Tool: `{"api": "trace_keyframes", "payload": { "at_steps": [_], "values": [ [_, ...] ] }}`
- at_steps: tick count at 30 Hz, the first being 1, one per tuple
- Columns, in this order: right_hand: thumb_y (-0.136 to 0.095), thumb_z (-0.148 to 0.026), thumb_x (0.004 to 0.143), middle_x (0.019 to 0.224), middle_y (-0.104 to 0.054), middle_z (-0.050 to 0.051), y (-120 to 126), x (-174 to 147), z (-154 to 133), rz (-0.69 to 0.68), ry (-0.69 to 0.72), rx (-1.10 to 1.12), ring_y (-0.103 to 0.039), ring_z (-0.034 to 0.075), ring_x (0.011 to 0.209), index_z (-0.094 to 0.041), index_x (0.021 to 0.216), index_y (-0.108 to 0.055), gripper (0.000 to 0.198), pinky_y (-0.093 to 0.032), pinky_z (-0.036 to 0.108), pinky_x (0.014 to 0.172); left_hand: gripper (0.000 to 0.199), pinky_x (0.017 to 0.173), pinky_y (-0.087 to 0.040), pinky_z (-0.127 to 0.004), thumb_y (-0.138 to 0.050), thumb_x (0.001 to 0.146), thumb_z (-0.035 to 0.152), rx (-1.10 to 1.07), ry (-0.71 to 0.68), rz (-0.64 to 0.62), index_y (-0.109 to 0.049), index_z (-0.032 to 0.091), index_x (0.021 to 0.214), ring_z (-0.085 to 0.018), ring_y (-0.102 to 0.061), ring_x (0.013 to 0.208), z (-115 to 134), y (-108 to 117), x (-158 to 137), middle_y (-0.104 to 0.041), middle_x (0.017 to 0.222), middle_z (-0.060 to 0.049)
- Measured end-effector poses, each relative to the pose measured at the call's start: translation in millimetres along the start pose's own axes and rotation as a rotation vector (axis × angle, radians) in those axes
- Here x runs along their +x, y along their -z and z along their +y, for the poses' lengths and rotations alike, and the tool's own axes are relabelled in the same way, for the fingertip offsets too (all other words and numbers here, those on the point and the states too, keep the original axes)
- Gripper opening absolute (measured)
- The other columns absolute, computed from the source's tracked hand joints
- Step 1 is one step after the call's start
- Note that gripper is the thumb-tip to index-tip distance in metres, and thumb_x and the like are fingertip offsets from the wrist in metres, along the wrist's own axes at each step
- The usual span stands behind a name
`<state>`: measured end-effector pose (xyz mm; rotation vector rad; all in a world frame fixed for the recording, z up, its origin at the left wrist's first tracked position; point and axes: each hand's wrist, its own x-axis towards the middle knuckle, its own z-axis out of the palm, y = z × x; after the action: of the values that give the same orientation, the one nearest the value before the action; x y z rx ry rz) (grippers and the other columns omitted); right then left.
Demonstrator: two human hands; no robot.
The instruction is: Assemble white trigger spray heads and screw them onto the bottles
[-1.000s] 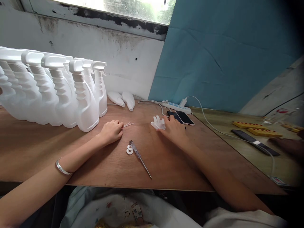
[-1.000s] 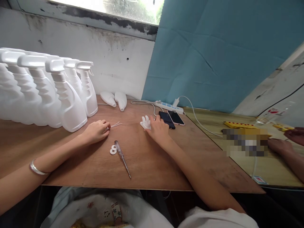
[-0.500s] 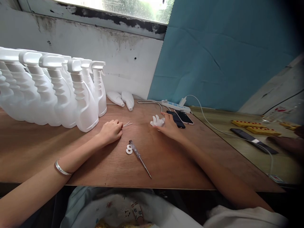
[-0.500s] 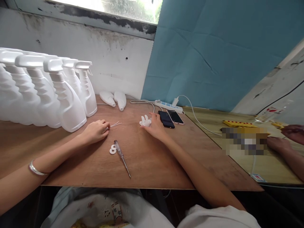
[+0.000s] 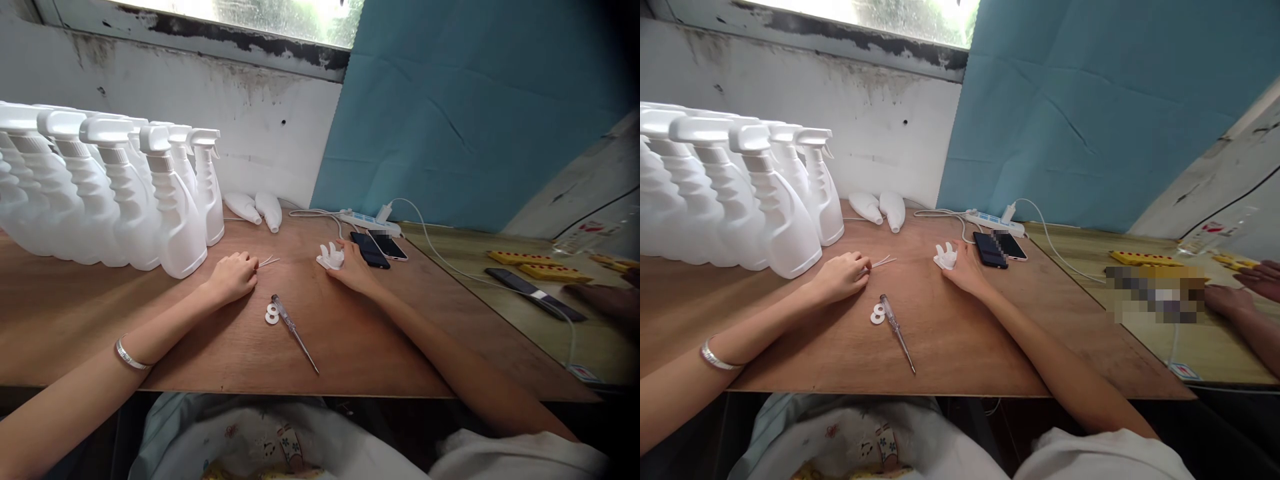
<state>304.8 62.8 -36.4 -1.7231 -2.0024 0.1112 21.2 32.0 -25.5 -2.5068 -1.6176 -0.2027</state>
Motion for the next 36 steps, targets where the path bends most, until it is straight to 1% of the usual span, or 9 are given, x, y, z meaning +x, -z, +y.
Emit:
{"api": "trace_keyframes", "payload": {
  "at_steps": [9, 12, 15, 20, 24, 28, 30, 33, 36],
  "values": [
    [-0.066, -0.030, 0.058, 0.125, -0.035, 0.017, 7, -2, -4, -0.062, -0.097, -0.038, -0.046, 0.031, 0.112, -0.017, 0.127, -0.028, 0.080, -0.038, 0.042, 0.092, 0.023, 0.070, -0.044, -0.033, -0.037, 0.080, 0.026, -0.006, -0.003, 0.004, -0.057, 0.018, 0.090, -0.023, -0.056, 0.085, -2, -2, 0, -0.059, 0.092, -0.009],
    [-0.070, -0.039, 0.055, 0.129, -0.032, 0.017, 7, -2, -5, -0.076, -0.084, -0.027, -0.044, 0.032, 0.115, -0.017, 0.130, -0.025, 0.090, -0.035, 0.042, 0.097, 0.023, 0.069, -0.044, -0.033, -0.037, 0.080, 0.026, -0.008, -0.009, 0.012, -0.057, 0.018, 0.090, -0.023, -0.056, 0.085, -2, -3, 0, -0.058, 0.092, -0.009],
    [-0.066, -0.052, 0.059, 0.131, -0.030, 0.016, 6, -2, -6, -0.065, -0.073, -0.009, -0.040, 0.031, 0.119, -0.018, 0.131, -0.025, 0.089, -0.033, 0.043, 0.099, 0.023, 0.070, -0.044, -0.033, -0.038, 0.080, 0.025, -0.010, -0.009, 0.007, -0.057, 0.017, 0.090, -0.023, -0.056, 0.085, -1, -3, 0, -0.058, 0.091, -0.009],
    [-0.052, -0.065, 0.067, 0.133, -0.028, 0.015, 10, -3, -12, 0.040, -0.119, -0.064, -0.040, 0.036, 0.118, -0.021, 0.130, -0.028, 0.080, -0.034, 0.052, 0.093, 0.023, 0.069, -0.044, -0.033, -0.037, 0.080, 0.025, -0.007, -0.011, 0.010, -0.057, 0.017, 0.090, -0.023, -0.056, 0.085, -1, -3, 0, -0.059, 0.092, -0.009],
    [-0.049, -0.062, 0.072, 0.133, -0.029, 0.017, 11, -4, -19, 0.126, -0.127, -0.131, -0.041, 0.036, 0.117, -0.018, 0.130, -0.031, 0.075, -0.035, 0.053, 0.090, 0.023, 0.071, -0.044, -0.034, -0.037, 0.080, 0.024, -0.005, -0.012, 0.007, -0.056, 0.017, 0.090, -0.024, -0.056, 0.085, -1, -3, 0, -0.059, 0.093, -0.010],
    [-0.047, -0.057, 0.077, 0.133, -0.030, 0.017, 11, -7, -28, 0.300, -0.028, -0.237, -0.039, 0.035, 0.118, -0.017, 0.128, -0.034, 0.066, -0.035, 0.049, 0.091, 0.026, 0.071, -0.044, -0.035, -0.039, 0.079, 0.022, -0.026, 0.007, 0.012, -0.053, 0.016, 0.099, -0.025, -0.056, 0.088, 0, -2, -1, -0.059, 0.095, -0.011],
    [-0.045, -0.054, 0.079, 0.133, -0.032, 0.017, 15, -5, -29, 0.336, -0.011, -0.283, -0.040, 0.035, 0.116, -0.017, 0.126, -0.036, 0.061, -0.036, 0.048, 0.089, 0.029, 0.070, -0.044, -0.035, -0.040, 0.078, 0.020, -0.036, 0.018, 0.014, -0.051, 0.016, 0.103, -0.026, -0.056, 0.089, 1, -2, -2, -0.060, 0.096, -0.011],
    [-0.038, -0.046, 0.084, 0.127, -0.043, 0.014, 27, 3, -21, 0.190, -0.117, -0.326, -0.047, 0.030, 0.111, -0.017, 0.120, -0.043, 0.047, -0.038, 0.041, 0.087, 0.029, 0.069, -0.044, -0.035, -0.041, 0.077, 0.020, -0.041, 0.023, 0.016, -0.049, 0.015, 0.104, -0.025, -0.056, 0.088, 1, -1, -3, -0.059, 0.096, -0.011],
    [-0.033, -0.034, 0.086, 0.110, -0.059, 0.011, 40, 14, -1, -0.005, -0.238, -0.347, -0.055, 0.026, 0.101, -0.018, 0.106, -0.054, 0.034, -0.042, 0.034, 0.079, 0.027, 0.070, -0.044, -0.035, -0.041, 0.078, 0.021, -0.044, 0.016, 0.014, -0.050, 0.016, 0.103, -0.025, -0.056, 0.089, 0, -2, -3, -0.059, 0.097, -0.011]
  ]
}}
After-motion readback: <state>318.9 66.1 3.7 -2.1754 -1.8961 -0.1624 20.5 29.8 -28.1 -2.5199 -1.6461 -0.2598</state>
